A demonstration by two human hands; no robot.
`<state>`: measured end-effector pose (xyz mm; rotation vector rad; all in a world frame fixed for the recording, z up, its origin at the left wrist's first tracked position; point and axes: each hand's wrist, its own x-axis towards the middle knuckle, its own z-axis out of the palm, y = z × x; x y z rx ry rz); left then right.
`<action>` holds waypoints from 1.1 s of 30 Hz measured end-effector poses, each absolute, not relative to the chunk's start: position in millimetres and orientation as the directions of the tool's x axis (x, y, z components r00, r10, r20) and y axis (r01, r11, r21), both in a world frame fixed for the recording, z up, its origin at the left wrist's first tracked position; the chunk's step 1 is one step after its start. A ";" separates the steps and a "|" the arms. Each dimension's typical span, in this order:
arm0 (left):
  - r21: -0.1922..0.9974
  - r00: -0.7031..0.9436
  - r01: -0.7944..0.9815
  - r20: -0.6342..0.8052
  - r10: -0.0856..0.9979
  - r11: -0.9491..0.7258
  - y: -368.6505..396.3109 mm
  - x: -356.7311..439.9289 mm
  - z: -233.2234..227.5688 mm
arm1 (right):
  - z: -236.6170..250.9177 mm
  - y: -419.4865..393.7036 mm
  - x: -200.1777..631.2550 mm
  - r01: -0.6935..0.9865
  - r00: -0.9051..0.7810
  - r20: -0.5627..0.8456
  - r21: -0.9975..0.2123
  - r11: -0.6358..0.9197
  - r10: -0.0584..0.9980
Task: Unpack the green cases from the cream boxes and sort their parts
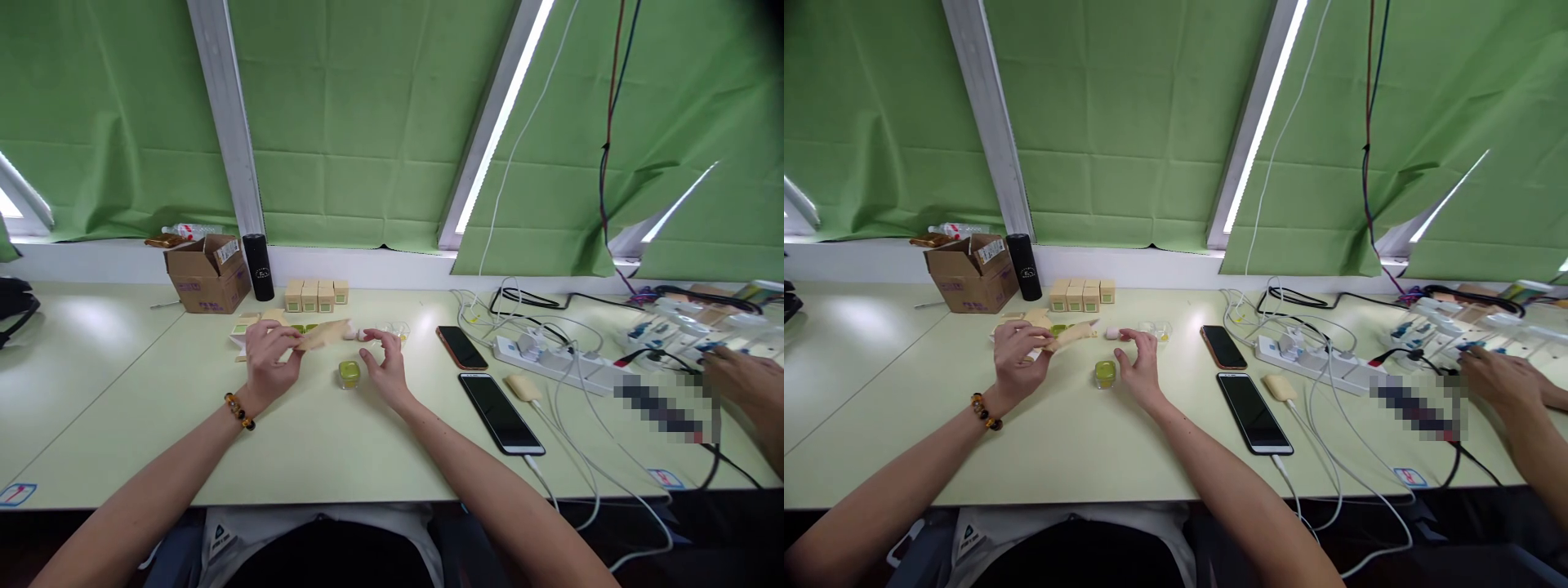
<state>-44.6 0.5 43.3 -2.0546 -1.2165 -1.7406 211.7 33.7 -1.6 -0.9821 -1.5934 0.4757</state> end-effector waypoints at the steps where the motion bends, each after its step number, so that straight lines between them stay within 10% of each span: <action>1: 0.404 -0.100 0.687 0.875 0.473 -0.604 -0.9 -44.5 52.1 | -2.6 34.2 211.8 0.342 -0.004 0.600 -0.751 0.565 0.800; 7: 0.817 -0.344 0.482 0.509 0.789 -0.317 -7.2 -73.9 80.4 | -10.1 38.7 211.6 0.348 -0.018 0.605 -0.743 0.573 0.796; 13: 0.892 -0.345 0.451 0.193 0.919 -0.018 -34.5 -127.7 47.1 | -12.6 42.5 208.4 0.342 -0.036 0.590 -0.751 0.565 0.806; 18: 0.806 -0.288 0.552 -0.055 0.956 0.213 -55.1 -156.0 19.4 | -14.4 42.8 205.9 0.347 -0.057 0.579 -0.752 0.560 0.813; 33: 0.321 -0.141 0.940 0.046 0.989 0.119 -70.0 -157.8 33.2 | -20.7 43.6 205.5 0.370 -0.110 0.524 -0.767 0.524 0.844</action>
